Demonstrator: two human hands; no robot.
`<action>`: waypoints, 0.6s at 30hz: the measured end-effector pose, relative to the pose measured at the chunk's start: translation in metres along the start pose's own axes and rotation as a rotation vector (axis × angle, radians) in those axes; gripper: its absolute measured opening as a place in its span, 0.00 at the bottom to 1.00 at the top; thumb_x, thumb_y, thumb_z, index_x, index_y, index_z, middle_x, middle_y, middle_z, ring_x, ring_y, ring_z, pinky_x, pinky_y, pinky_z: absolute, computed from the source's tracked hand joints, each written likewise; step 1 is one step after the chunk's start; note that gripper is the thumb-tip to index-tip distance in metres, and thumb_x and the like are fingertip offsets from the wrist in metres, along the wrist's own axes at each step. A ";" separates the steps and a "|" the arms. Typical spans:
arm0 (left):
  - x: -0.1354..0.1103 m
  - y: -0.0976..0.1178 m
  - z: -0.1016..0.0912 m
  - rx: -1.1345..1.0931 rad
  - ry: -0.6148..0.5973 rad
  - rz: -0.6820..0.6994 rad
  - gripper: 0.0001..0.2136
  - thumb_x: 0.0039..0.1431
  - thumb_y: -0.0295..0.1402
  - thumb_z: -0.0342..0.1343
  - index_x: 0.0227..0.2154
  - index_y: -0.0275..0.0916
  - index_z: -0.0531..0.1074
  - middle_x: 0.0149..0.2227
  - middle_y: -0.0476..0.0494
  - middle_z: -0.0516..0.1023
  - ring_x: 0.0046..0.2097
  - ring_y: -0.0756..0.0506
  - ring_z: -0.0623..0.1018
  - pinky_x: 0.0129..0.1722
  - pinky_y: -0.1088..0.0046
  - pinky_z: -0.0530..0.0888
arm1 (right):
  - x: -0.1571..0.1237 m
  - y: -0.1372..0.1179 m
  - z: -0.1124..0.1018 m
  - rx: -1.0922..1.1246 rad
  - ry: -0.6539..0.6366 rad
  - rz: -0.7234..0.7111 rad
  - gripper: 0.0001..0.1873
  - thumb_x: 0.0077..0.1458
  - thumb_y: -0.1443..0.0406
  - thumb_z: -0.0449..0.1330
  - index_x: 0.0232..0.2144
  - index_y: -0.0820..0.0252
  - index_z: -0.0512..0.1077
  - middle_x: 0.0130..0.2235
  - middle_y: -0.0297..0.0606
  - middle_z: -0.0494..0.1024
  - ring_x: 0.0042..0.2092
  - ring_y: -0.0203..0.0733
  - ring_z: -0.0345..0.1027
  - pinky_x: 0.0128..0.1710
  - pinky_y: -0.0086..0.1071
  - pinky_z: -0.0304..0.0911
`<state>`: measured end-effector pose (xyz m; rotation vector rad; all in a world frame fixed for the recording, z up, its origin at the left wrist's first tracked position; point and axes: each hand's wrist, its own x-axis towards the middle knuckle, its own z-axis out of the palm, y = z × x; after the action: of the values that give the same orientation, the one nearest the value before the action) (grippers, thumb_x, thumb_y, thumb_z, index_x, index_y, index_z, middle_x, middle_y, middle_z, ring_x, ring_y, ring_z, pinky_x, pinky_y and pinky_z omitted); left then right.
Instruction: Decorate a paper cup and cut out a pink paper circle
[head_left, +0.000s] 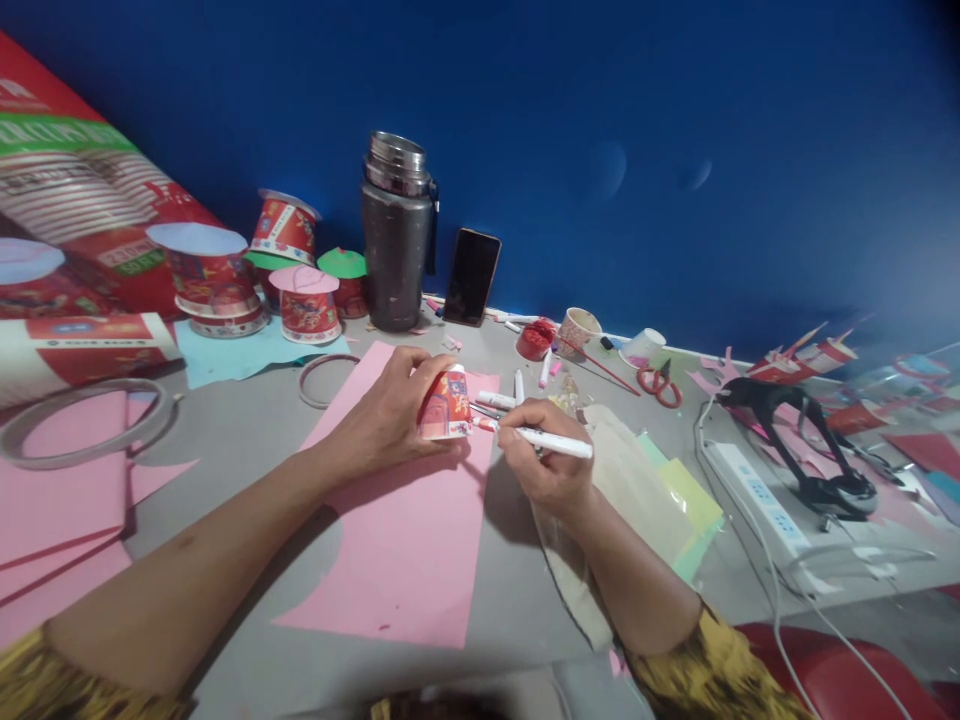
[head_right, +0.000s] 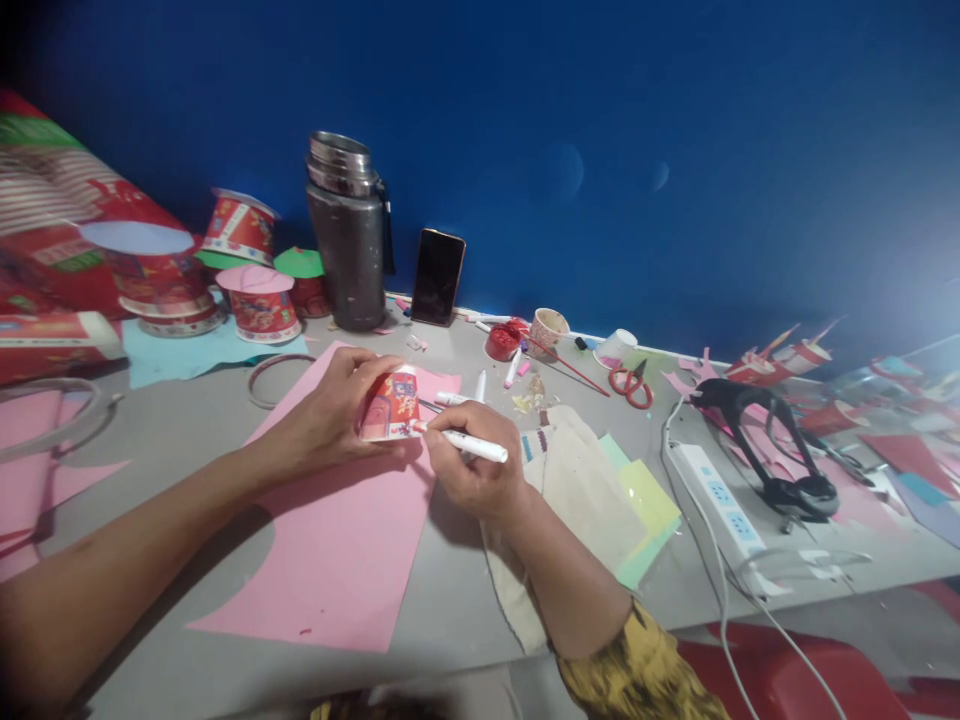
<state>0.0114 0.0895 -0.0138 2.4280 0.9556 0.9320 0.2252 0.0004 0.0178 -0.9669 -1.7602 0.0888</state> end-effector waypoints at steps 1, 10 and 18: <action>0.000 0.000 0.000 0.002 -0.003 -0.001 0.46 0.47 0.51 0.73 0.66 0.46 0.60 0.57 0.35 0.63 0.61 0.29 0.69 0.62 0.46 0.71 | 0.000 0.000 0.000 -0.009 0.011 0.009 0.05 0.61 0.69 0.60 0.32 0.56 0.74 0.28 0.34 0.79 0.27 0.38 0.73 0.30 0.32 0.68; 0.001 0.005 -0.006 -0.026 -0.059 -0.022 0.42 0.52 0.51 0.71 0.65 0.44 0.59 0.59 0.32 0.62 0.64 0.29 0.67 0.64 0.44 0.69 | -0.001 0.009 0.001 -0.070 0.033 0.016 0.06 0.68 0.65 0.59 0.43 0.56 0.77 0.38 0.39 0.85 0.37 0.43 0.80 0.39 0.35 0.73; 0.000 0.014 -0.018 -0.101 -0.125 -0.051 0.38 0.59 0.56 0.63 0.67 0.47 0.58 0.64 0.32 0.65 0.66 0.29 0.68 0.63 0.44 0.71 | -0.002 0.020 0.006 -0.112 0.029 -0.074 0.06 0.70 0.66 0.59 0.45 0.58 0.77 0.42 0.43 0.86 0.42 0.43 0.80 0.44 0.35 0.72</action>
<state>0.0050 0.0817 0.0067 2.3359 0.9002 0.7811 0.2316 0.0148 0.0038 -0.9778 -1.7875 -0.0715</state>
